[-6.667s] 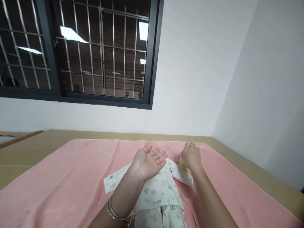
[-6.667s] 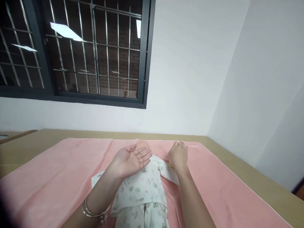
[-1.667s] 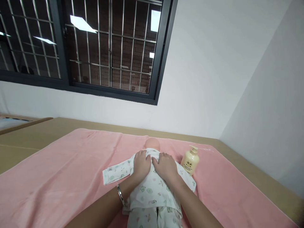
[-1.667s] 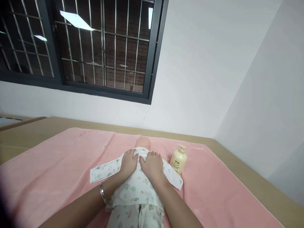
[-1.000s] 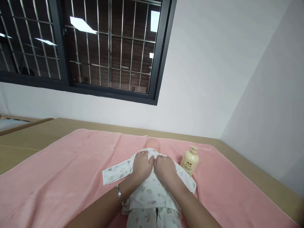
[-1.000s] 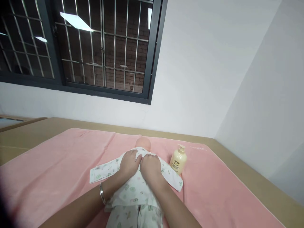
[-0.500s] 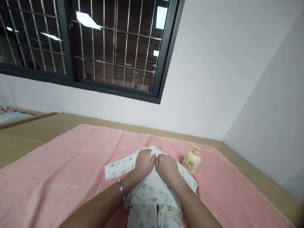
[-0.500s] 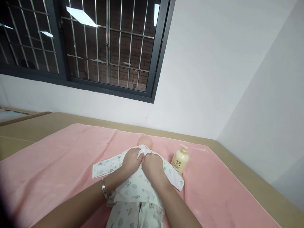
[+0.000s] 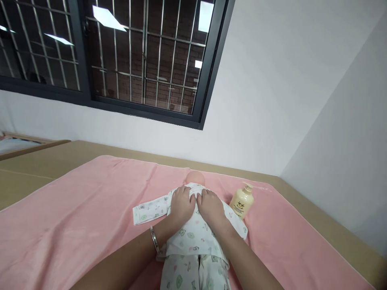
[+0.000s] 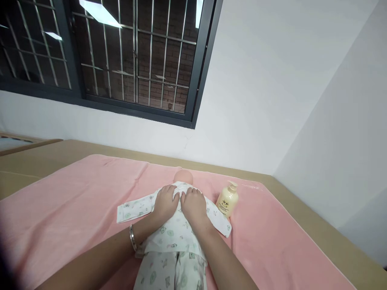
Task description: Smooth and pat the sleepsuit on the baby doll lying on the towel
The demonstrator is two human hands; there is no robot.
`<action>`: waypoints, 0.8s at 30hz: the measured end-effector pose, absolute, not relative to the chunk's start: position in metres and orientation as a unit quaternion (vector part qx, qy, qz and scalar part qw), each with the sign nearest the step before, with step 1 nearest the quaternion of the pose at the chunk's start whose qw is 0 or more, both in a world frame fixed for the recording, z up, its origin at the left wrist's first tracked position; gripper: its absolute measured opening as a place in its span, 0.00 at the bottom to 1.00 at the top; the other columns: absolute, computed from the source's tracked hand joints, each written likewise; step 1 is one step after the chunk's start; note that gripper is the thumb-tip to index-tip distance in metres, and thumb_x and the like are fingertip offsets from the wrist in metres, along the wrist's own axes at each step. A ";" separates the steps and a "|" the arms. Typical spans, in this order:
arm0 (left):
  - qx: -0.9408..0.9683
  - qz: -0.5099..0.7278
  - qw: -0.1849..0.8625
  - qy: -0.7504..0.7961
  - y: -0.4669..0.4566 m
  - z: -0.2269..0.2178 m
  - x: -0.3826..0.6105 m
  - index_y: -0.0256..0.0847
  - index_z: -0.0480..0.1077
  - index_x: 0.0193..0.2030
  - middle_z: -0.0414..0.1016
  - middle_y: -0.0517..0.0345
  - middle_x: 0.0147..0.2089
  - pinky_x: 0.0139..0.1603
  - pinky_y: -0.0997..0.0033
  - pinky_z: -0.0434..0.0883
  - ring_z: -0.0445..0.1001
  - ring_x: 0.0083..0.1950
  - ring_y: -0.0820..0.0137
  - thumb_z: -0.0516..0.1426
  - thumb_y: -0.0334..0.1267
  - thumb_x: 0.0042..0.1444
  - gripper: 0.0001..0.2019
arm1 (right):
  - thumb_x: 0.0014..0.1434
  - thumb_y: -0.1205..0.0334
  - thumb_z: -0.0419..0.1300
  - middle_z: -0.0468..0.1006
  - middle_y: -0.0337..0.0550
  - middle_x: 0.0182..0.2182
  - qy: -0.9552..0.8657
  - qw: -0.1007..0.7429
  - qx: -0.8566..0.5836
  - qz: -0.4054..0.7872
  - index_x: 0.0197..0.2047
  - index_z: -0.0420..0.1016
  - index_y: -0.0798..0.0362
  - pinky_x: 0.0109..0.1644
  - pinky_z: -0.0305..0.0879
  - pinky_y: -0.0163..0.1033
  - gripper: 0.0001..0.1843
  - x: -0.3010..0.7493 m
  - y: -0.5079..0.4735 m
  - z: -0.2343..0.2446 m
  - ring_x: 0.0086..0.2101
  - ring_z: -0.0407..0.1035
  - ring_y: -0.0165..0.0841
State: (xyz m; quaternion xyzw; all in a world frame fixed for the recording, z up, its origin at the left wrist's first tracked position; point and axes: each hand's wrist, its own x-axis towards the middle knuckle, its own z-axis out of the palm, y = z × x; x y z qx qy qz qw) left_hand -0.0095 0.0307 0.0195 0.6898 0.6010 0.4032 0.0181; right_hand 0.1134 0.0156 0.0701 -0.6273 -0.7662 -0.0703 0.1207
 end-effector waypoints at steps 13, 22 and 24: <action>0.713 0.392 -0.073 0.577 0.023 0.022 -0.009 0.39 0.71 0.43 0.73 0.48 0.43 0.51 0.56 0.67 0.70 0.48 0.58 0.49 0.32 0.61 0.10 | 0.64 0.51 0.49 0.73 0.54 0.50 -0.764 0.191 -0.616 0.020 0.55 0.70 0.58 0.51 0.57 0.41 0.24 0.131 0.034 0.063 0.50 0.65 0.43; 0.714 0.366 0.017 0.596 0.032 0.024 -0.009 0.35 0.67 0.56 0.74 0.45 0.52 0.58 0.57 0.64 0.70 0.56 0.57 0.48 0.39 0.62 0.18 | 0.69 0.58 0.43 0.77 0.60 0.46 -0.788 0.097 -0.603 -0.069 0.48 0.73 0.61 0.53 0.57 0.44 0.22 0.117 0.014 0.073 0.48 0.68 0.45; 0.725 0.355 0.022 0.590 0.034 0.025 -0.010 0.35 0.68 0.54 0.75 0.46 0.51 0.58 0.57 0.64 0.70 0.55 0.57 0.49 0.38 0.62 0.17 | 0.68 0.62 0.43 0.78 0.61 0.42 -0.792 0.061 -0.598 -0.105 0.45 0.75 0.62 0.50 0.58 0.45 0.20 0.111 0.004 0.076 0.45 0.70 0.46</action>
